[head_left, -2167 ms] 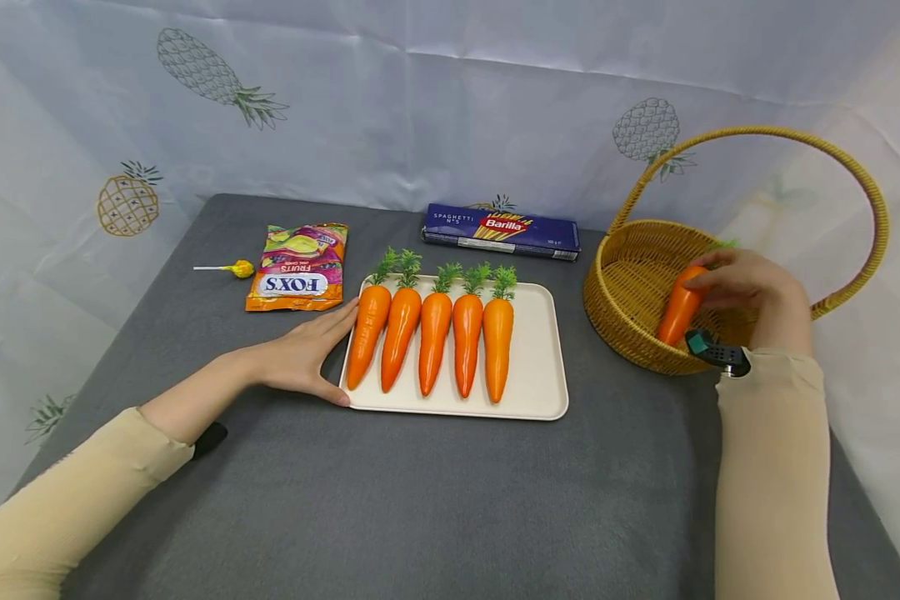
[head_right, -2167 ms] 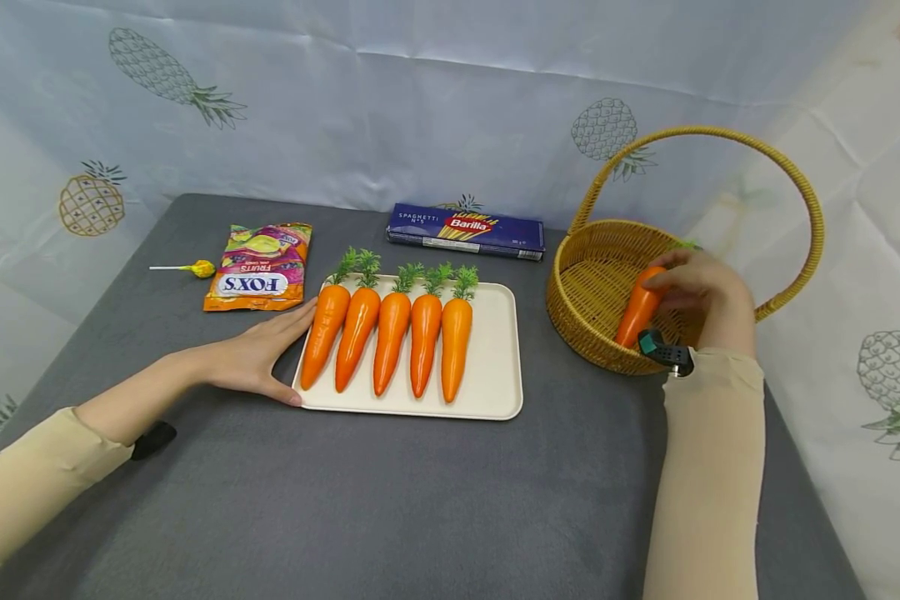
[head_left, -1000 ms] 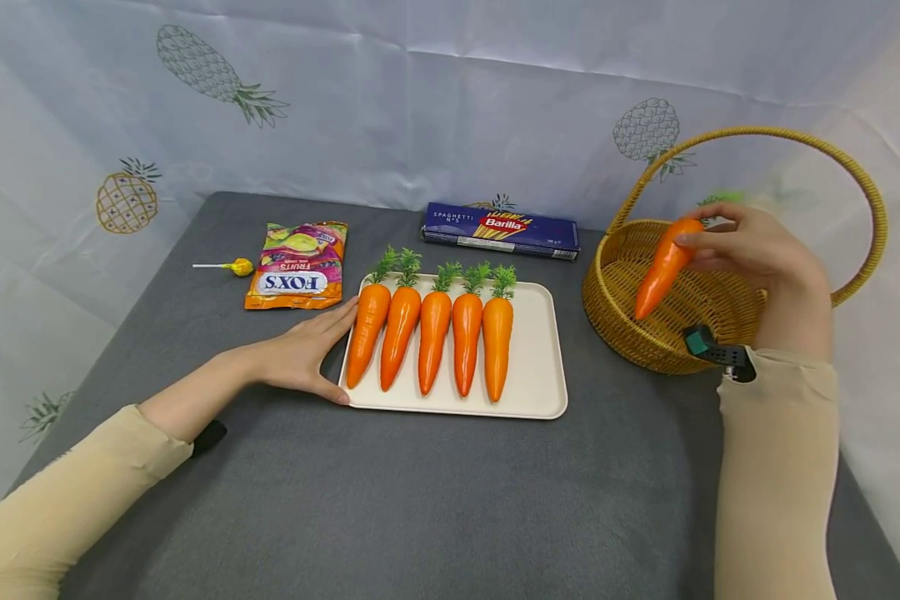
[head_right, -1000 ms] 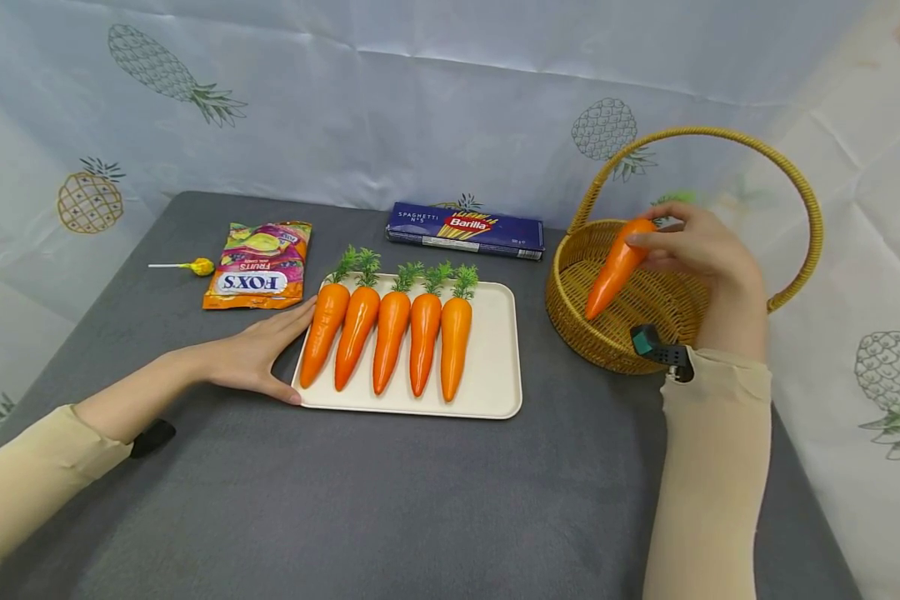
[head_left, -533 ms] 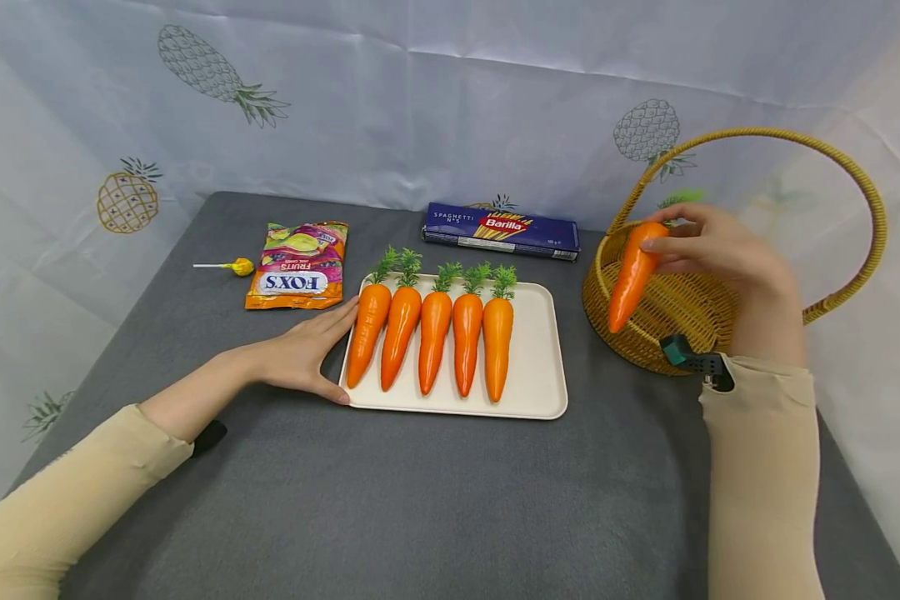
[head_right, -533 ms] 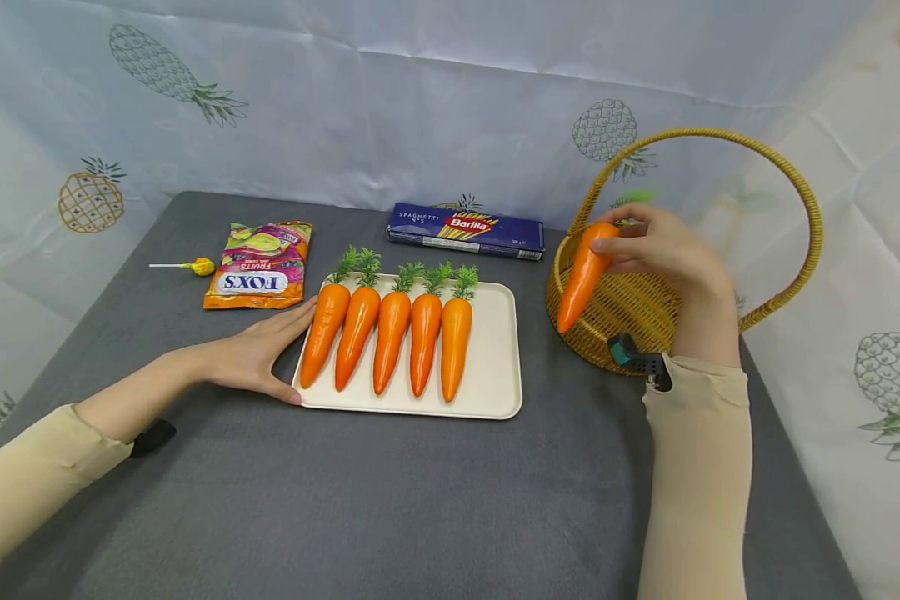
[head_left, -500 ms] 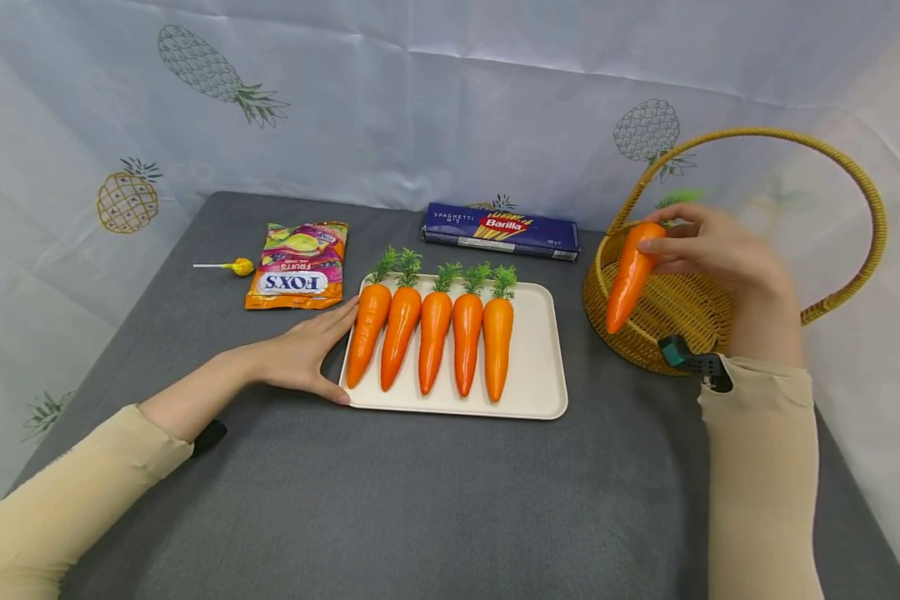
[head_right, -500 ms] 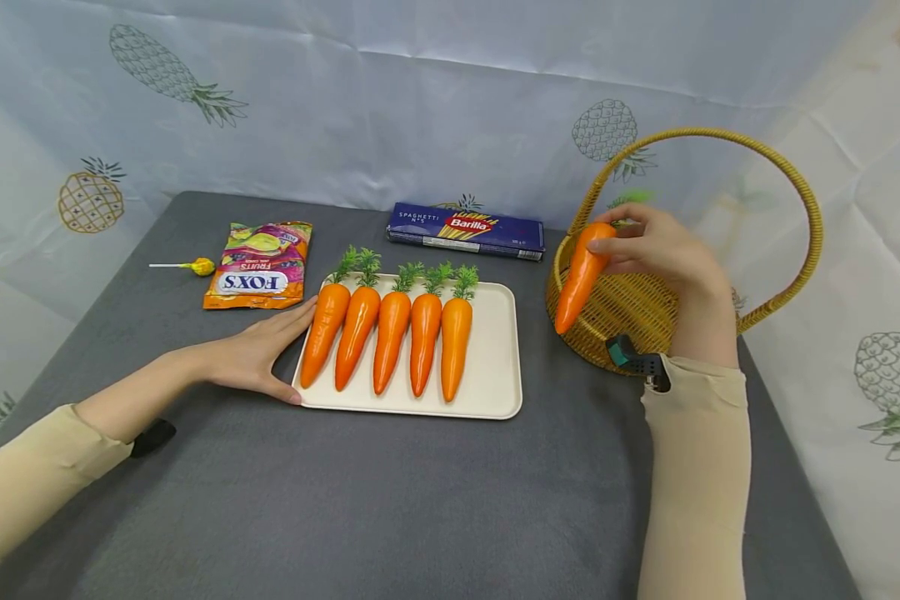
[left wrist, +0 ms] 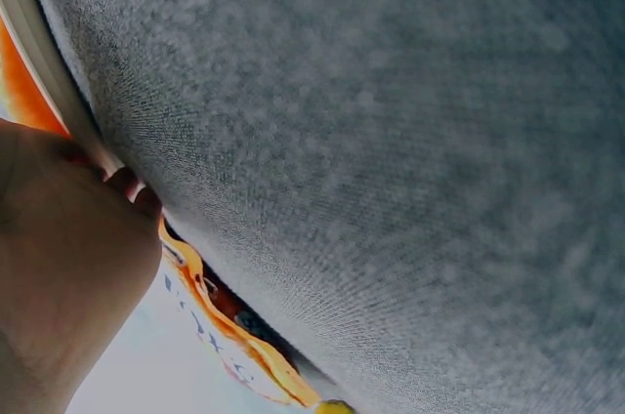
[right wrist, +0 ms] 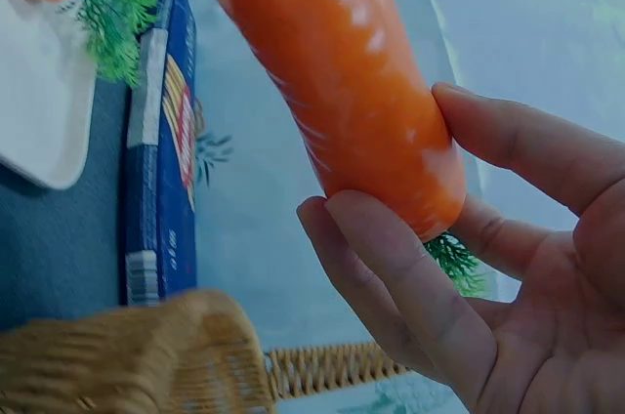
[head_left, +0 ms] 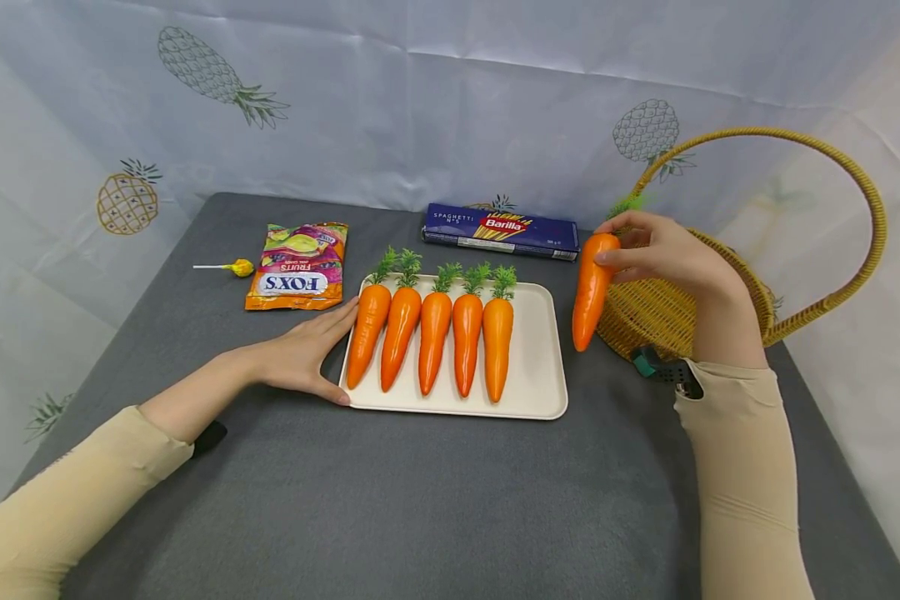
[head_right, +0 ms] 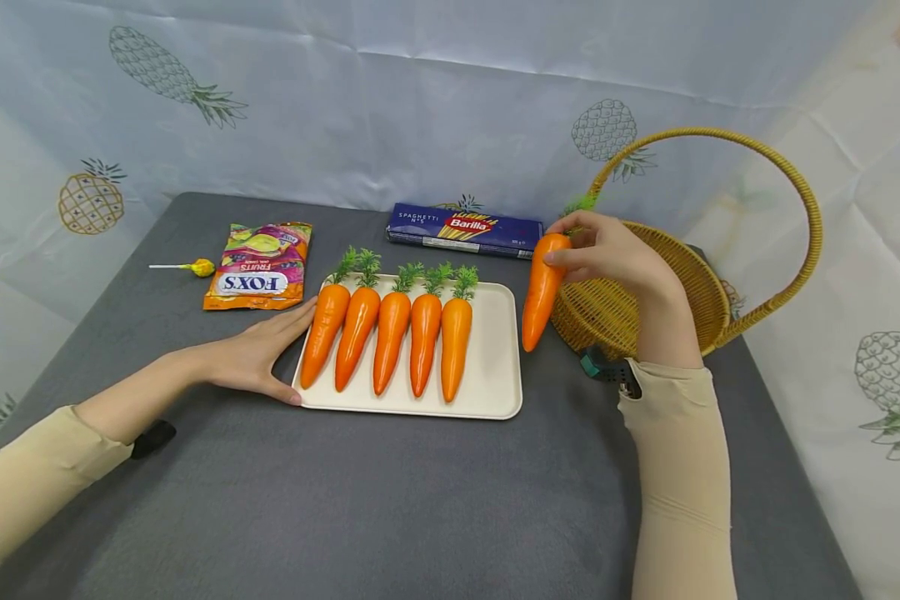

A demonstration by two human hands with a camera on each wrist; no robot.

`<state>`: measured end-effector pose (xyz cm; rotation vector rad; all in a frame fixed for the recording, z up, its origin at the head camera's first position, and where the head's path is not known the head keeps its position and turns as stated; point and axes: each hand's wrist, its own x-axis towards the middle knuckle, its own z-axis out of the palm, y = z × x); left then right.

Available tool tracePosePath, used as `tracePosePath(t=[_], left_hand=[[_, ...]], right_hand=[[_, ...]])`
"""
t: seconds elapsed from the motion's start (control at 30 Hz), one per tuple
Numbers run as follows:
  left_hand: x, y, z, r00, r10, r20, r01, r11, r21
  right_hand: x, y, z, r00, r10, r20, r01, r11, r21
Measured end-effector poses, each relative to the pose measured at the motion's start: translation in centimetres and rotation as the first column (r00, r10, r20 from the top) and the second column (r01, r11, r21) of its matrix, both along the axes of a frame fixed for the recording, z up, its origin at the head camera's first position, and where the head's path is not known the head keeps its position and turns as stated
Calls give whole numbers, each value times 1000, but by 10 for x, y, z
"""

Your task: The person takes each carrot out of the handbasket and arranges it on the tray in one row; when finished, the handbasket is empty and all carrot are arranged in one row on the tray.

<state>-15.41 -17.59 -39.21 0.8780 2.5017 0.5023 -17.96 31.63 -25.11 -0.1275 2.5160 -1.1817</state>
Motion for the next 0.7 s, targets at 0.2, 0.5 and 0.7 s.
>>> tracePosePath(t=[0.2,0.5,0.7], left_hand=[[0,-1,0,1000,-5,-4,5,1000,5],[-1,-1,-1,1000,-6,-3,6,1000,9],[-1,-1,-2,1000,-6,-6,6,1000,3]], right_hand=[[-3,-14,-9,1000,31,5,-31,999,-6],[-6,-30,-24,997,56,47,-56,998,0],[-7,-39,-35,994,67,84,-67,998,1]])
